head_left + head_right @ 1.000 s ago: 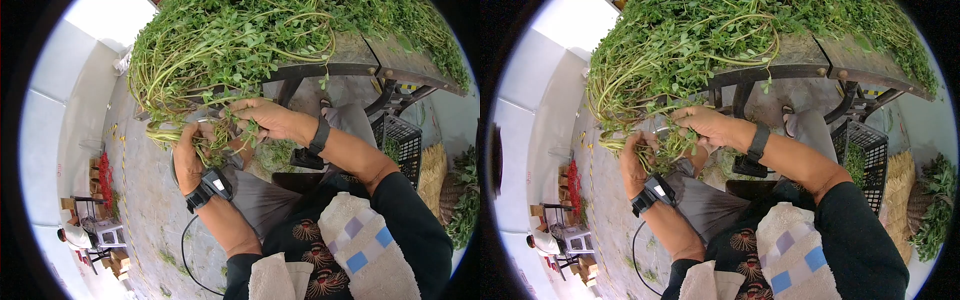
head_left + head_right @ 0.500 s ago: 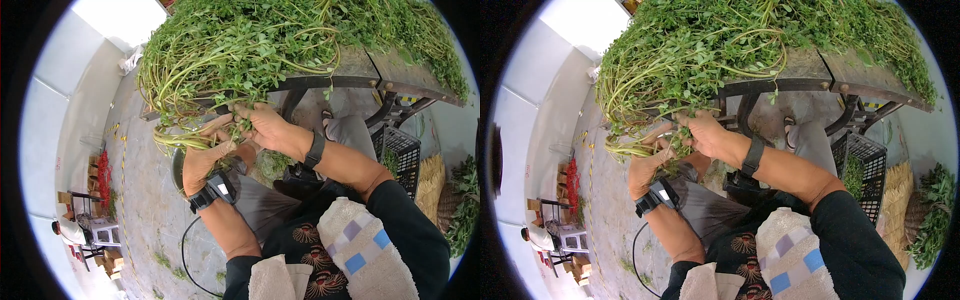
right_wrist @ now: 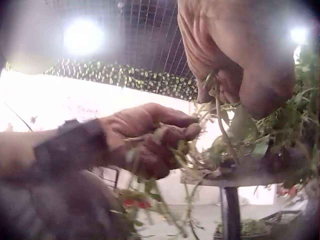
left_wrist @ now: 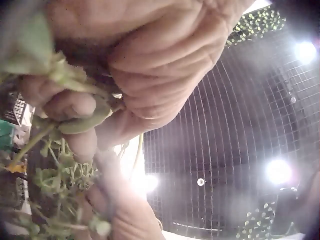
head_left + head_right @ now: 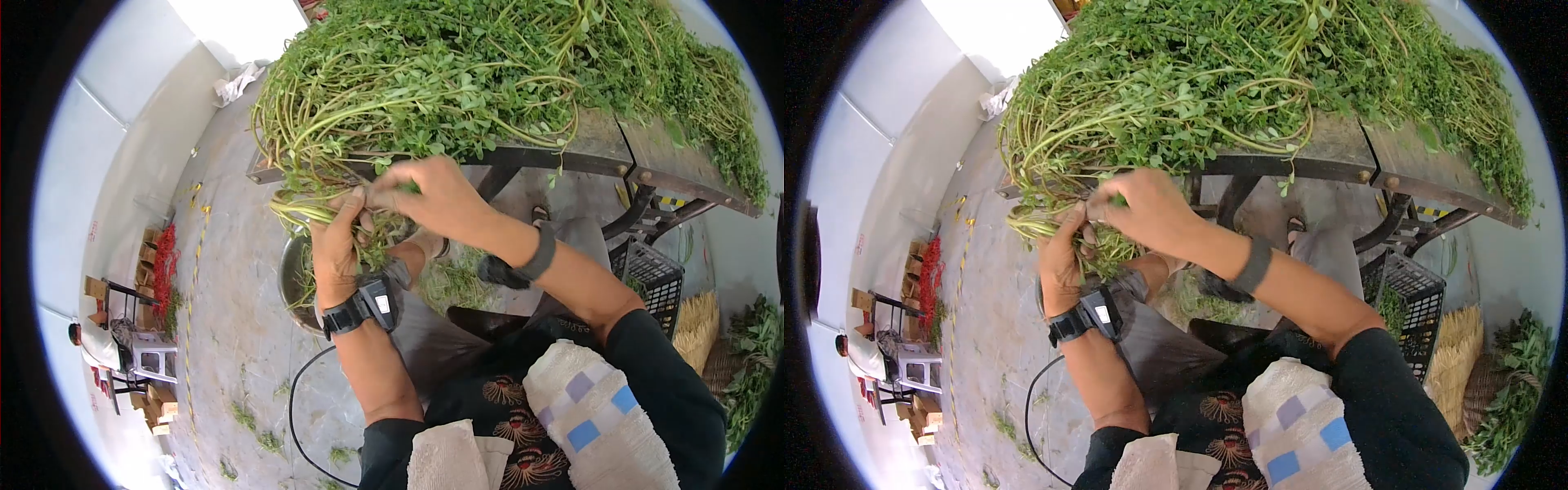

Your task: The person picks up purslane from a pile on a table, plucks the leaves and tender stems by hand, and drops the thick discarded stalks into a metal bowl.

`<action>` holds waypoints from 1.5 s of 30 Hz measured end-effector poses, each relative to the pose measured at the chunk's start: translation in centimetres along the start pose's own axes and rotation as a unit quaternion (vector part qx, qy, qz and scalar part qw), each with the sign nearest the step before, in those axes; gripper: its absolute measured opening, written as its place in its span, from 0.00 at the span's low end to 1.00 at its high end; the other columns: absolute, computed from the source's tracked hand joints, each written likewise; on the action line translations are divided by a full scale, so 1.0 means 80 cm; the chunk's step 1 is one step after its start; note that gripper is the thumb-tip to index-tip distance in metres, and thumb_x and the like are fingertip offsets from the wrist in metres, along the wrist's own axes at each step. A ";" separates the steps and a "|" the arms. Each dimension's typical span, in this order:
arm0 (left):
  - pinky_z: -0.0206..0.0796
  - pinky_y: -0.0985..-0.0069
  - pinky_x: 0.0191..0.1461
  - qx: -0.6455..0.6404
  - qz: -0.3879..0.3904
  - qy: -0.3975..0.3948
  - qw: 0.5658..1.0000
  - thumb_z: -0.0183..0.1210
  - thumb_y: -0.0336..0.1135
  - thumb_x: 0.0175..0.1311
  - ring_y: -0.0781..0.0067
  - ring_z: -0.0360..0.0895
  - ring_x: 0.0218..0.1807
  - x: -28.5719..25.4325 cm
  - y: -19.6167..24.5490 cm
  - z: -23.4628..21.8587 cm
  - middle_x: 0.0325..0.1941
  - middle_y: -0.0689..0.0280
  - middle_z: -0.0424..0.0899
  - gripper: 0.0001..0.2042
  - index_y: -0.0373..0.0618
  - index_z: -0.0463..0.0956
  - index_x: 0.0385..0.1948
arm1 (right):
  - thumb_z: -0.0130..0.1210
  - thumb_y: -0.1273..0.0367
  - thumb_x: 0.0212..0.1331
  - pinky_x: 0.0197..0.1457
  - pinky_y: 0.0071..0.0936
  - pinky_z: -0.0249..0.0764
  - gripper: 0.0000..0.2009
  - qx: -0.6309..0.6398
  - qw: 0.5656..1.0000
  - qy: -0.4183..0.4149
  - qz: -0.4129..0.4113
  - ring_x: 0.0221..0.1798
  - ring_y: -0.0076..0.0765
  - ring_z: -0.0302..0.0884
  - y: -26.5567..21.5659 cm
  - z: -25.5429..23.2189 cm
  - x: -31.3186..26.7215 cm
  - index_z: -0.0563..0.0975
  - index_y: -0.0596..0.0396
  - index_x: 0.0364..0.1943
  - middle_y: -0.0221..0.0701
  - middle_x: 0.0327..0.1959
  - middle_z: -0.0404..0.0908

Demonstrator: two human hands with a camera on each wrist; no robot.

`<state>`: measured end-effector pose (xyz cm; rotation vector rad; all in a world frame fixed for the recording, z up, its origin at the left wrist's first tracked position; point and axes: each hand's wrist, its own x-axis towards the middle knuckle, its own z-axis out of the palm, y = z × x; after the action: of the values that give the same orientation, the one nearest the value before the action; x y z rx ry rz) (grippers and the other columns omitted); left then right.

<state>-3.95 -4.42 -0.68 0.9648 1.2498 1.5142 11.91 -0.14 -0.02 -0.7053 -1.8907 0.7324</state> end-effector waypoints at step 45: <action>0.58 0.84 0.18 0.033 0.064 0.081 0.994 0.55 0.26 0.58 0.82 0.70 0.18 0.017 -0.024 0.009 0.22 0.65 0.79 0.05 0.33 0.76 0.31 | 0.54 0.59 0.55 0.32 0.38 0.71 0.16 -0.172 0.984 -0.009 -0.053 0.28 0.50 0.77 -0.007 0.040 0.096 0.80 0.58 0.37 0.46 0.23 0.78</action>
<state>-3.36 -2.78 -2.41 0.9976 1.3823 1.6885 5.98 4.52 3.56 -0.8060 -2.0785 0.3471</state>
